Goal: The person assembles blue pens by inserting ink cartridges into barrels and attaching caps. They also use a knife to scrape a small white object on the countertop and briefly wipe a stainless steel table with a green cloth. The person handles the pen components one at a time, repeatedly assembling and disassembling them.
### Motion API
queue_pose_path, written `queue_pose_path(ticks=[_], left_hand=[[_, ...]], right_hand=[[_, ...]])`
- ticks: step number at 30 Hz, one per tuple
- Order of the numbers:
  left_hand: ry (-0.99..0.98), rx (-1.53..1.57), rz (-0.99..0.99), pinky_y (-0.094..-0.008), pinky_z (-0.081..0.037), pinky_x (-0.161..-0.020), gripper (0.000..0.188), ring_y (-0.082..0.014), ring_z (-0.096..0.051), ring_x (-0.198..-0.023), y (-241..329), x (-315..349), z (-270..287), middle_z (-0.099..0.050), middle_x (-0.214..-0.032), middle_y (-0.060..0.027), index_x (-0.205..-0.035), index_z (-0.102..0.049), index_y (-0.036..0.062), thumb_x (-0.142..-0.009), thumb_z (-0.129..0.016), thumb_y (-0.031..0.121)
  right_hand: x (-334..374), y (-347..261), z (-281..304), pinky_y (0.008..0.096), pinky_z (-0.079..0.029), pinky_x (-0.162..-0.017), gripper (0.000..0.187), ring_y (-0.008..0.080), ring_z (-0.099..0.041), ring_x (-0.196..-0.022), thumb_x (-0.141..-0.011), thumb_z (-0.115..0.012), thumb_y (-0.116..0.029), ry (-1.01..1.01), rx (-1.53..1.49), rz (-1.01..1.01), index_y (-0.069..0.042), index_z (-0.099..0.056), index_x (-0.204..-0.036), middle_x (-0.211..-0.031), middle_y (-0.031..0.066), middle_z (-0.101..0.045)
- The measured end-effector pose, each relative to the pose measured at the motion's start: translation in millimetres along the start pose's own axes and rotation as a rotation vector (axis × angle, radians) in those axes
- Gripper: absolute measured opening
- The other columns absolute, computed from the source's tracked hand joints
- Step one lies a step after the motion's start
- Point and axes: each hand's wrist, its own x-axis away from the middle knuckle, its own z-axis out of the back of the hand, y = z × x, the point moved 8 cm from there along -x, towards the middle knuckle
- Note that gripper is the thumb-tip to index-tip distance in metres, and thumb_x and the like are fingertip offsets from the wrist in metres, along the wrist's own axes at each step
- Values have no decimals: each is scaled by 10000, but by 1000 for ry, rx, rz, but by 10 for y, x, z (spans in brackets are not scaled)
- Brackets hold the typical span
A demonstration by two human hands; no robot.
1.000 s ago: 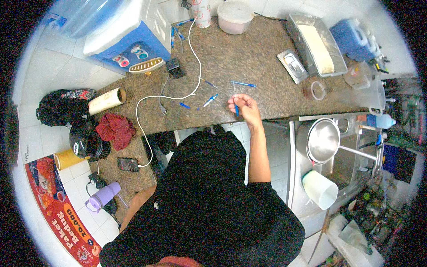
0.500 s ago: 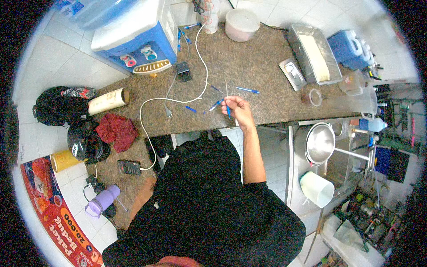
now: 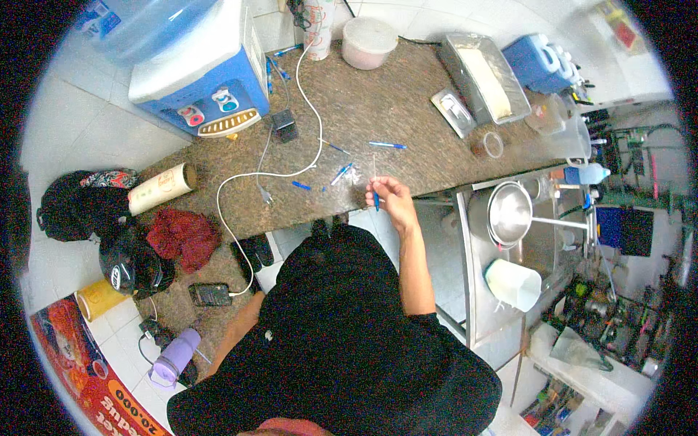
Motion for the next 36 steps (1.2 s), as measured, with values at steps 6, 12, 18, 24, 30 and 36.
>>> queue_pose_path(ticks=[6,12,18,24,30,36], left_hand=[[-32,-5,-7,-341,-543,-688,187,-136,-647,-742,91,-60,90,-732,-792,-72,-899,-720,-16,-824,-751,152],[-201,9,4,-320,-544,-687,182,-95,-641,-735,326,-423,350,-739,-795,-49,-903,-721,-17,-823,-756,143],[310,209,-162,-286,-543,-698,178,-111,-656,-759,1146,-1805,1351,-707,-861,-23,-993,-680,27,-974,-663,203],[826,-205,339,-420,-553,-776,540,-337,-716,-862,544,-3708,1725,-721,-942,-236,-908,-715,-19,-919,-639,515],[1056,-478,451,-471,-543,-864,506,-414,-702,-930,994,-3949,1632,-712,-922,-274,-896,-733,-29,-920,-635,467],[1022,-460,293,-435,-553,-803,341,-366,-710,-904,1005,-4078,1584,-733,-943,-199,-987,-725,10,-964,-613,332]], right_hand=[[-50,-34,110,334,-588,-777,177,173,-666,-853,-998,-606,-134,27,-78,24,-10,-635,-1120,-986,80,-682],[-397,5,216,339,-604,-753,201,174,-662,-855,-994,-619,-142,39,-38,1,-3,-643,-1137,-1006,65,-669],[-653,-137,307,343,-604,-768,184,153,-656,-852,-984,-638,-150,-38,31,-14,-26,-659,-1118,-995,43,-663],[-821,-272,464,320,-600,-730,175,135,-651,-822,-976,-651,-156,-158,163,-62,-47,-679,-1110,-951,29,-654],[-898,-364,754,309,-591,-707,184,129,-652,-810,-969,-661,-158,-192,187,-75,-53,-681,-1118,-936,17,-647],[-966,-466,664,303,-587,-719,205,136,-656,-825,-972,-642,-156,-244,180,-85,-49,-686,-1142,-971,32,-681]])
